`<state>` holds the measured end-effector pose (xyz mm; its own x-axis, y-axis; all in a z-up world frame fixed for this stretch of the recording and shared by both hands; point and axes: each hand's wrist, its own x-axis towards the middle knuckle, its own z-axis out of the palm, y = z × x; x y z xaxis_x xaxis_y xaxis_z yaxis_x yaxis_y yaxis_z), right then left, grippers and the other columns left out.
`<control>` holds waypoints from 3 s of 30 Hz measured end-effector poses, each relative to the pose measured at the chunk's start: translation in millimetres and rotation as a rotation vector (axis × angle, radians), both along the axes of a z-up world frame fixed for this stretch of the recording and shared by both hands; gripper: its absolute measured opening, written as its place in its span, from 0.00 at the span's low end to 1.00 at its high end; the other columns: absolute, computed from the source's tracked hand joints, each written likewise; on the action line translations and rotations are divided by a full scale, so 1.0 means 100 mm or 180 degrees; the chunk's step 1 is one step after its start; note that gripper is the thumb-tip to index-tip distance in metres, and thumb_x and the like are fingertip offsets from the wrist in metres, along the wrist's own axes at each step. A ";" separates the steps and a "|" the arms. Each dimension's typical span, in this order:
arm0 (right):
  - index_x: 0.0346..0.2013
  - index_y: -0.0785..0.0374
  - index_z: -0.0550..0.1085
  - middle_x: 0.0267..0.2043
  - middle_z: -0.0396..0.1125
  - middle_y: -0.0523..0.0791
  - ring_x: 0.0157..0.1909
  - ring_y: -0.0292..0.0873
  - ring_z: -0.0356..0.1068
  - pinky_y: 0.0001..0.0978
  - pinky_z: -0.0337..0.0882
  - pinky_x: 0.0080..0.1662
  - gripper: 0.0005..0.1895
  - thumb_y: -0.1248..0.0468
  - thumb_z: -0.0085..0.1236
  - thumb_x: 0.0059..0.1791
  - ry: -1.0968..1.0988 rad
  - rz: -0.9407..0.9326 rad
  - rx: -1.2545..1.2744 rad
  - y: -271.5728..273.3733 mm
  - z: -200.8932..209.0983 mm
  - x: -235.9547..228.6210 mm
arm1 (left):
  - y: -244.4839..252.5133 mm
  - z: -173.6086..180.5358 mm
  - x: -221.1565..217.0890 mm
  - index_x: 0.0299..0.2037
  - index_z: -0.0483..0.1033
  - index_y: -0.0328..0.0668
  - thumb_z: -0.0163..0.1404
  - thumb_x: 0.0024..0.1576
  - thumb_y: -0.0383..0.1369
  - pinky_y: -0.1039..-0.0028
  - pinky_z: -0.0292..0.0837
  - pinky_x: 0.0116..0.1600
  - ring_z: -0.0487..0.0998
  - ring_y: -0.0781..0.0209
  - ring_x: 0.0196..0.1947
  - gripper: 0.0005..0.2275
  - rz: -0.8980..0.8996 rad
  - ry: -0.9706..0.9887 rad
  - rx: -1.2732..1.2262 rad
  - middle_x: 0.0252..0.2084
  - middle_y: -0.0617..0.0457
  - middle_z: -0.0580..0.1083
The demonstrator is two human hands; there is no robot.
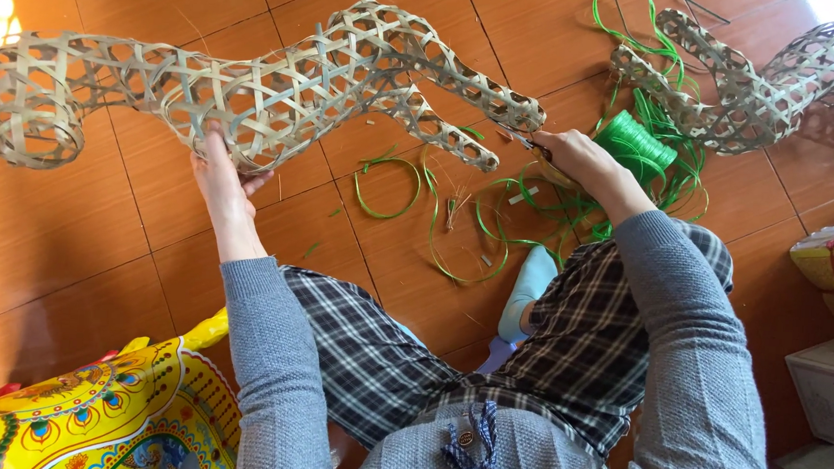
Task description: The person sits on the floor assembling woven bamboo horse figurines. They trim bamboo strips with scissors, insert and weave the strips into the lattice body of a horse figure, and tie green ribbon around parts of the figure.
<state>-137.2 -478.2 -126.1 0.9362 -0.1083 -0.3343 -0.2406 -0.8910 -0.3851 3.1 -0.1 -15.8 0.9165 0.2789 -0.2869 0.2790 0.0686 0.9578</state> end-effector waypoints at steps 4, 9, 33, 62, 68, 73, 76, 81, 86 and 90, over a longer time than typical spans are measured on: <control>0.45 0.53 0.70 0.34 0.69 0.63 0.39 0.67 0.72 0.53 0.73 0.43 0.13 0.55 0.47 0.48 -0.0052 0.0012 -0.0027 0.06 0.05 -0.03 | 0.04 -0.06 0.02 0.60 0.58 0.43 0.53 0.52 0.56 0.62 0.90 0.35 0.82 0.41 0.29 0.34 -0.0023 0.0039 -0.0041 0.48 0.42 0.65; 0.46 0.56 0.67 0.37 0.68 0.66 0.44 0.70 0.69 0.59 0.70 0.47 0.13 0.58 0.44 0.49 0.0059 -0.0139 0.0078 0.25 0.38 -0.09 | 0.02 0.05 -0.04 0.56 0.65 0.47 0.54 0.51 0.48 0.74 0.89 0.26 0.82 0.46 0.20 0.26 -0.0147 0.0058 -0.0048 0.36 0.44 0.70; 0.41 0.57 0.64 0.33 0.70 0.59 0.42 0.66 0.72 0.57 0.72 0.47 0.15 0.52 0.52 0.49 -0.0570 -0.0128 0.0896 1.10 -0.12 0.00 | -0.31 0.06 -0.18 0.53 0.59 0.46 0.59 0.55 0.39 0.52 0.84 0.42 0.78 0.43 0.44 0.22 -0.0391 -0.0816 -0.0362 0.49 0.42 0.67; 0.43 0.52 0.73 0.35 0.74 0.48 0.41 0.50 0.76 0.47 0.76 0.44 0.20 0.43 0.49 0.46 0.0780 0.1535 -0.0347 1.72 -1.11 -0.48 | -0.52 -0.24 -0.15 0.49 0.59 0.42 0.59 0.55 0.31 0.55 0.80 0.46 0.76 0.48 0.41 0.20 -0.0785 -0.1151 -0.0150 0.45 0.37 0.67; 0.44 0.61 0.66 0.37 0.71 0.58 0.43 0.63 0.72 0.59 0.72 0.46 0.18 0.52 0.44 0.48 0.0518 0.1009 0.0293 1.89 -0.63 -0.40 | -0.46 -0.30 -0.11 0.53 0.59 0.39 0.57 0.53 0.26 0.59 0.75 0.44 0.71 0.55 0.43 0.21 -0.0939 -0.1409 0.0204 0.45 0.39 0.68; 0.42 0.47 0.63 0.30 0.73 0.45 0.36 0.54 0.75 0.50 0.75 0.39 0.12 0.50 0.41 0.47 -0.0518 0.0105 0.0194 1.36 0.15 -0.15 | -0.43 -0.25 -0.16 0.50 0.61 0.39 0.53 0.53 0.22 0.70 0.76 0.38 0.71 0.61 0.38 0.17 -0.0890 -0.1503 0.0022 0.42 0.45 0.67; 0.55 0.57 0.63 0.35 0.67 0.51 0.31 0.57 0.74 0.52 0.74 0.34 0.17 0.66 0.40 0.50 -0.1729 -0.0215 -0.0776 1.13 0.59 0.00 | -0.46 -0.10 -0.25 0.47 0.63 0.42 0.51 0.52 0.21 0.76 0.74 0.30 0.71 0.66 0.28 0.15 -0.0881 -0.1450 -0.0203 0.34 0.49 0.68; 0.53 0.54 0.62 0.38 0.60 0.50 0.36 0.60 0.71 0.55 0.74 0.35 0.19 0.63 0.44 0.47 -0.1961 -0.0136 -0.0835 1.00 0.59 0.17 | -0.64 0.00 -0.41 0.51 0.63 0.38 0.54 0.53 0.26 0.59 0.76 0.42 0.74 0.52 0.37 0.17 -0.1305 -0.1281 0.0014 0.42 0.37 0.69; 0.54 0.56 0.60 0.35 0.59 0.52 0.34 0.62 0.70 0.56 0.72 0.35 0.18 0.63 0.39 0.49 -0.1893 -0.0050 -0.0597 1.11 0.42 0.14 | -0.64 -0.01 -0.36 0.49 0.64 0.41 0.53 0.52 0.26 0.77 0.71 0.33 0.71 0.67 0.31 0.16 -0.1305 -0.1252 0.0145 0.34 0.51 0.67; 0.55 0.56 0.60 0.33 0.58 0.51 0.30 0.61 0.71 0.55 0.72 0.34 0.19 0.67 0.31 0.50 -0.1725 -0.0146 -0.0166 1.07 0.29 0.14 | -0.69 -0.03 -0.35 0.47 0.65 0.44 0.53 0.51 0.27 0.79 0.72 0.30 0.72 0.68 0.29 0.15 -0.1262 -0.1215 -0.0051 0.33 0.52 0.68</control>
